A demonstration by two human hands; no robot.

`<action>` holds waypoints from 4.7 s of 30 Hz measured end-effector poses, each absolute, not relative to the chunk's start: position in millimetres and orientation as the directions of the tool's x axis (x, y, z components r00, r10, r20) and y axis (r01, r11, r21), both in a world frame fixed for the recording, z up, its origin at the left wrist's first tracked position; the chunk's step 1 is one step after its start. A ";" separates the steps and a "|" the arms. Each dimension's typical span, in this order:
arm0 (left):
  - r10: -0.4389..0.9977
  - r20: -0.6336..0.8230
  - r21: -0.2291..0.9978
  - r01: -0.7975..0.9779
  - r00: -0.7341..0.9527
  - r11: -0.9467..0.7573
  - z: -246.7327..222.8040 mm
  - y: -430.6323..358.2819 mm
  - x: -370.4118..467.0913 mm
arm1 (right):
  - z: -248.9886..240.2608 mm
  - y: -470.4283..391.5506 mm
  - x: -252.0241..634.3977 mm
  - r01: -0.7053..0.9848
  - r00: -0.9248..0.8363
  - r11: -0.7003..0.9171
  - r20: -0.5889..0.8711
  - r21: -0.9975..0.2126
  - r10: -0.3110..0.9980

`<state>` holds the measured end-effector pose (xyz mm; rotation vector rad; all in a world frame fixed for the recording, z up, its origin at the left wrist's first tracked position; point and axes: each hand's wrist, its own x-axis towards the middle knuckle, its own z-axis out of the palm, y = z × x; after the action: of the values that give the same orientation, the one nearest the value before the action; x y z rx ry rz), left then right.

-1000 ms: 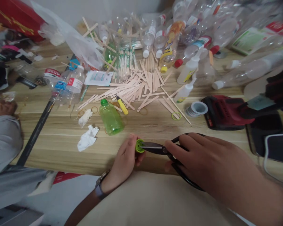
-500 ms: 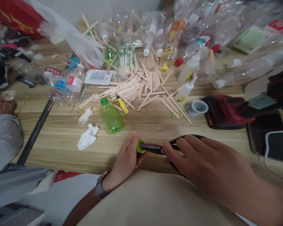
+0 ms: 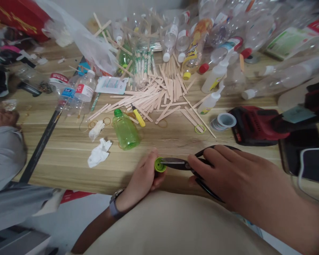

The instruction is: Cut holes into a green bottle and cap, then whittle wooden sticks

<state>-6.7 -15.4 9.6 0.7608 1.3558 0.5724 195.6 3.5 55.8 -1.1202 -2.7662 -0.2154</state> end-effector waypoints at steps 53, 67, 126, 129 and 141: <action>0.926 -0.373 0.920 0.153 0.052 0.362 3.1 -15.3 -2.9 | 52.1 2.6 195.8 0.681 -0.707 0.730 0.207 -0.062 0.677; 0.907 -0.419 0.906 0.083 0.037 0.415 3.8 -17.5 -1.2 | 52.1 -0.6 188.9 0.715 -0.685 0.699 0.186 -0.017 0.704; 0.745 -0.607 0.775 -0.004 0.277 0.632 3.7 -14.5 -2.0 | 52.4 6.2 200.4 0.639 -0.766 0.766 0.151 0.075 0.624; 0.743 -0.603 0.777 0.002 0.289 0.630 3.5 -14.5 -2.6 | 50.9 5.8 199.8 0.643 -0.762 0.764 0.152 0.061 0.629; 0.735 -0.609 0.766 -0.018 0.297 0.642 2.5 -13.4 -3.5 | 47.9 4.3 196.3 0.612 -0.787 0.773 0.215 0.165 0.578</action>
<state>-3.5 -13.4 2.5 0.7388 1.1753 0.5655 196.3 4.3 47.9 -0.9503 -2.8137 -0.3411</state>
